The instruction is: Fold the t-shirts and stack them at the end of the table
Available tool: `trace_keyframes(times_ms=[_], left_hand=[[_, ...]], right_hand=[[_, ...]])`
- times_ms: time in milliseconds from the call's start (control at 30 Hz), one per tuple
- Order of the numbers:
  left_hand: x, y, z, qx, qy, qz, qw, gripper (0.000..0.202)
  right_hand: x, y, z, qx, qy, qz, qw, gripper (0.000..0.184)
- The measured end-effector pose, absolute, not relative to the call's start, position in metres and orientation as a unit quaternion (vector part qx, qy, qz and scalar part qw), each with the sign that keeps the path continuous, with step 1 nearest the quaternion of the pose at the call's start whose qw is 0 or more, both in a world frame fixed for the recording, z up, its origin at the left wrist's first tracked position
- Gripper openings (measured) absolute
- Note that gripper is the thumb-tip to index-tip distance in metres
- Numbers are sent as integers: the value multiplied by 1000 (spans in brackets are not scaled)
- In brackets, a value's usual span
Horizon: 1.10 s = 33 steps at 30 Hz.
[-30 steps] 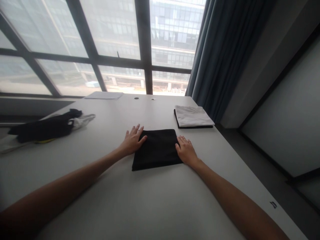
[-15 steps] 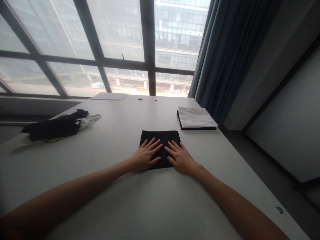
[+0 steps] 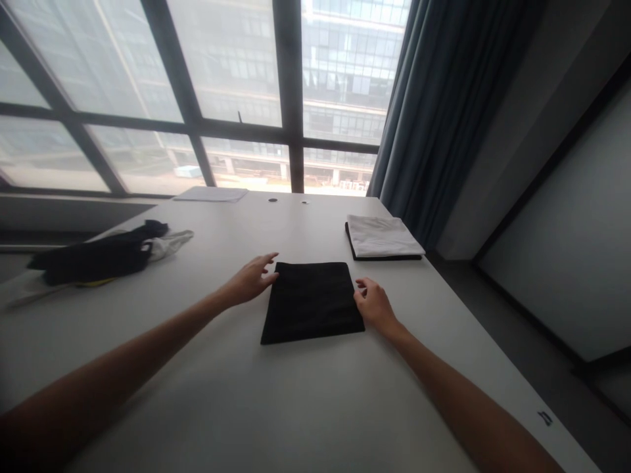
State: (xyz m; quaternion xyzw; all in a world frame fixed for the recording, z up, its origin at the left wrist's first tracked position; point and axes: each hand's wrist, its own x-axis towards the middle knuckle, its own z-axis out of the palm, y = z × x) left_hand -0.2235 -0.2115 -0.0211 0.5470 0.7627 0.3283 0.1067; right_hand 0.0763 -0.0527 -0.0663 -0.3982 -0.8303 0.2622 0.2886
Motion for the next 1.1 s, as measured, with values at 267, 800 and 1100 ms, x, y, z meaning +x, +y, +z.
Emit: trace_keyframes(times_ms=[267, 800, 1100], left_hand=[[-222, -246, 3, 256, 584, 495, 590, 71], [-201, -245, -8, 251, 609, 509, 555, 56], [-179, -232, -21, 184, 564, 610, 525, 60]], right_hand=[[70, -45, -56, -487, -713, 457, 213, 34], [59, -81, -65, -355, -728, 483, 332, 53], [62, -75, -58, -345, -642, 608, 316, 54]])
